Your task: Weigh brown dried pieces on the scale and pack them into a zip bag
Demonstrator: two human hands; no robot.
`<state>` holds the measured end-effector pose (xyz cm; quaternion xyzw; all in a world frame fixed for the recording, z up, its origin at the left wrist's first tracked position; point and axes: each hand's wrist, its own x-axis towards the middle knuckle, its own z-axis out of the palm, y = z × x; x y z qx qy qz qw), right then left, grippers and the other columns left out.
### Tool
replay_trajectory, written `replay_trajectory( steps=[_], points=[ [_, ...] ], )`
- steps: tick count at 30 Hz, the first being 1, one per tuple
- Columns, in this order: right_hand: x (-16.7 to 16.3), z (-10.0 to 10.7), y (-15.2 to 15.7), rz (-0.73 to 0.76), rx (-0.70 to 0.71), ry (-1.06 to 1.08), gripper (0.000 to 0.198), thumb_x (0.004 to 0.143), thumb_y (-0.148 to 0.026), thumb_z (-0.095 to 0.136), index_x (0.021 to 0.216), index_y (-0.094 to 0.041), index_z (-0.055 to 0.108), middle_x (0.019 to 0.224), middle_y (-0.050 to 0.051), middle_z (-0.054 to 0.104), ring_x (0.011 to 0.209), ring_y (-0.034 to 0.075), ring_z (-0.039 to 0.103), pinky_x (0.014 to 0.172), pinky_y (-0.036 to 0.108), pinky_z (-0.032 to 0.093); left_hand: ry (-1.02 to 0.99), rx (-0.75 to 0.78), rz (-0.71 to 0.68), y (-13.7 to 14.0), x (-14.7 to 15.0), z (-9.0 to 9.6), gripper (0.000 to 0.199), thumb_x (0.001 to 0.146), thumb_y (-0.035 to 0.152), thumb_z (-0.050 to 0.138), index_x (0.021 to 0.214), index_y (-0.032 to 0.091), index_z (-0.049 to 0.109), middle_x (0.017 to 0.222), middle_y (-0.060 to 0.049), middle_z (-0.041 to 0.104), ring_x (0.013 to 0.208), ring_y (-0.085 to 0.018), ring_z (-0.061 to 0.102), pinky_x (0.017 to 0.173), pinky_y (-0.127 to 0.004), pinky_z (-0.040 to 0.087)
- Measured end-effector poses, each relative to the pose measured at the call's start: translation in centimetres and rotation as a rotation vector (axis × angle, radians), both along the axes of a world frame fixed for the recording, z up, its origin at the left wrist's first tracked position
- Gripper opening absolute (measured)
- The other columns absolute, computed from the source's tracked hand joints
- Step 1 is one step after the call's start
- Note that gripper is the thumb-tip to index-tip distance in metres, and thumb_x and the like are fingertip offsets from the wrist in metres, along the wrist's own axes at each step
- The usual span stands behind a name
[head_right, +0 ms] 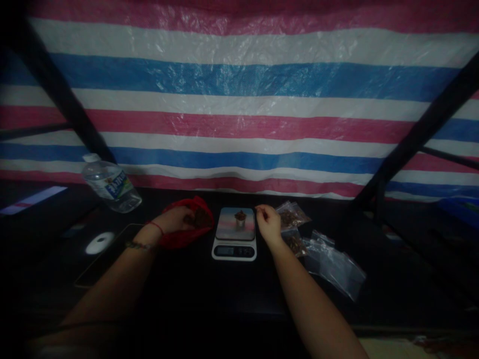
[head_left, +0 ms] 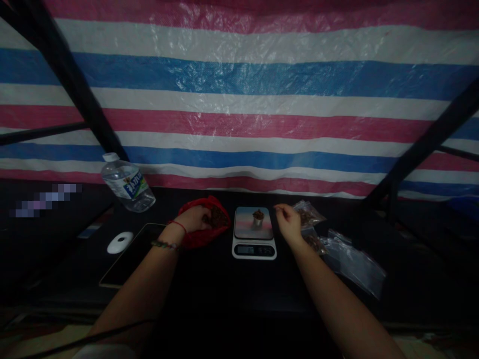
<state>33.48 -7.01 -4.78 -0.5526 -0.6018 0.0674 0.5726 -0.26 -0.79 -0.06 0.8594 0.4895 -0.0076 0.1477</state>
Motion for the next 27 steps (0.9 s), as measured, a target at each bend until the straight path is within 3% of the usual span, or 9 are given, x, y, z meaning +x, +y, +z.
replay_trajectory(
  steps=[9,21,27],
  points=[
    [-0.1,0.1,0.0,0.007,-0.019,0.010,0.021,0.081,-0.028,0.049,0.082,-0.020,0.069,0.082,0.006,0.071,0.077,0.021,0.064,0.072,0.034,0.050,-0.017,0.012,0.047,0.1,-0.1,0.5,0.020,0.073,0.024,0.061,0.090,0.024,0.072,0.094,-0.002,0.071,0.087,-0.018,0.064,0.079,-0.026,0.045],
    [-0.4,0.6,-0.3,0.028,-0.015,-0.008,0.023,0.083,-0.029,0.048,0.083,-0.019,0.069,0.081,0.006,0.071,0.074,0.020,0.064,0.069,0.033,0.050,0.044,0.061,0.074,0.5,-0.2,2.3,0.024,0.074,0.033,0.064,0.093,0.022,0.072,0.093,-0.003,0.072,0.086,-0.019,0.065,0.077,-0.026,0.046],
    [-0.5,0.8,-0.5,0.044,-0.012,-0.017,0.022,0.082,-0.028,0.048,0.083,-0.020,0.069,0.082,0.006,0.071,0.076,0.021,0.064,0.071,0.034,0.050,-0.146,-0.034,-0.112,-1.0,4.8,4.2,0.022,0.078,0.032,0.059,0.094,0.022,0.071,0.093,0.000,0.072,0.087,-0.017,0.064,0.078,-0.023,0.046]
  ],
)
